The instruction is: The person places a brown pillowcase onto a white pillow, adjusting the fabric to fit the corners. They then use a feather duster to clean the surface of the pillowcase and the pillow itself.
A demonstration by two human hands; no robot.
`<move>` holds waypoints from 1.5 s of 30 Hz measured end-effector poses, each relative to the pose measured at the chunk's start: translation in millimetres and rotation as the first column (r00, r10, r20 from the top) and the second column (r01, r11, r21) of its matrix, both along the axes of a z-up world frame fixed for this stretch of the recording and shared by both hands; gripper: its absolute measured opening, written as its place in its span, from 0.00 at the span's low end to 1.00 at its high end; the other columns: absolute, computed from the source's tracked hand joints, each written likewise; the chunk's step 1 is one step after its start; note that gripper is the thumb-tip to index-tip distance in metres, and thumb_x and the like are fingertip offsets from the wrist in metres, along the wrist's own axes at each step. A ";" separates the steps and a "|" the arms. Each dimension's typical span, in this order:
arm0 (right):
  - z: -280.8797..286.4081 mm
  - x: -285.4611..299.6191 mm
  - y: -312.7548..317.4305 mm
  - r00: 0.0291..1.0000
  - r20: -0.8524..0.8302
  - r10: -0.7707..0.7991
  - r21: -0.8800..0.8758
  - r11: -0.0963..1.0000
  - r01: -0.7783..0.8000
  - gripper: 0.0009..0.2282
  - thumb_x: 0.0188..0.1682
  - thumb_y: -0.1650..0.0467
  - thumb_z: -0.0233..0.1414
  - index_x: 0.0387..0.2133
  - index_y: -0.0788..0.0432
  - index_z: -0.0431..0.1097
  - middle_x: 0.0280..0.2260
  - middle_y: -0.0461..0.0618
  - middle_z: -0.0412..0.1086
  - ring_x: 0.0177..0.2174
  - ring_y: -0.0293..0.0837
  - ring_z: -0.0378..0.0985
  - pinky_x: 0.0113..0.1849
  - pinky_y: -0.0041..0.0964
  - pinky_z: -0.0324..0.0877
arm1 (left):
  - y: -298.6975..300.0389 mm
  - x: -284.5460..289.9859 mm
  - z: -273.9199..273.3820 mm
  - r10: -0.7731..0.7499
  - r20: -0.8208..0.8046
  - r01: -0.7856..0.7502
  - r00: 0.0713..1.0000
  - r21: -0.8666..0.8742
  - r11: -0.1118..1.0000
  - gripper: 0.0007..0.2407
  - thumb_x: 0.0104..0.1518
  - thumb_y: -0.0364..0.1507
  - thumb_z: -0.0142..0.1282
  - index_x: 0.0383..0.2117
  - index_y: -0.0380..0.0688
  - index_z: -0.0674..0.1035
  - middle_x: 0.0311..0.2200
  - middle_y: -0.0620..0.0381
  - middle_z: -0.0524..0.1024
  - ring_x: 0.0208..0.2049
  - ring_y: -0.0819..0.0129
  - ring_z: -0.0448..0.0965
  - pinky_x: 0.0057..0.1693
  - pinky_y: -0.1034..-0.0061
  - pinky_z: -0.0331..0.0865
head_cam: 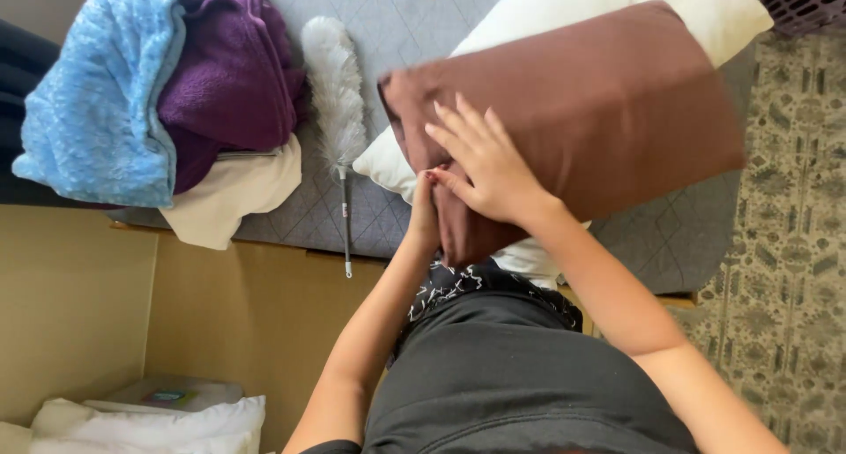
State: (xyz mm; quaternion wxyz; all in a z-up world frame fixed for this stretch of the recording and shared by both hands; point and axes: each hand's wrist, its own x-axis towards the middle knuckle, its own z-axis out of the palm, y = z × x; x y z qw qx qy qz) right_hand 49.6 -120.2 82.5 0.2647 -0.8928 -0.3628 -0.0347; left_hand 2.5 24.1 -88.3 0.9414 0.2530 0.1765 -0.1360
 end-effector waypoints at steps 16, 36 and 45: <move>-100.9 30.0 -161.5 0.778 0.217 -0.590 -0.284 0.724 0.628 0.26 0.63 0.62 0.44 0.74 0.55 0.51 0.75 0.57 0.41 0.72 0.56 0.37 0.66 0.64 0.29 | 8.5 4.9 -8.7 0.146 0.231 -0.270 0.962 0.890 0.367 0.23 0.68 0.42 0.49 0.60 0.35 0.70 0.50 0.39 0.80 0.52 0.58 0.79 0.59 0.68 0.69; -98.7 -5.9 -173.2 0.669 0.140 -0.730 -0.303 0.612 0.731 0.33 0.60 0.57 0.51 0.73 0.55 0.44 0.74 0.54 0.38 0.71 0.53 0.32 0.66 0.66 0.26 | 80.5 72.1 -12.0 0.062 0.078 -0.076 0.995 0.996 -0.042 0.27 0.68 0.48 0.36 0.50 0.35 0.79 0.40 0.30 0.80 0.43 0.34 0.79 0.50 0.54 0.72; -120.5 -63.8 -316.1 -0.173 -0.167 -0.971 -0.346 -0.106 0.932 0.17 0.64 0.60 0.36 0.46 0.61 0.64 0.55 0.59 0.61 0.59 0.57 0.56 0.59 0.59 0.53 | 134.5 66.4 -115.2 0.028 -0.205 0.139 0.978 0.749 0.648 0.32 0.66 0.54 0.34 0.58 0.35 0.75 0.46 0.47 0.78 0.46 0.58 0.75 0.51 0.66 0.67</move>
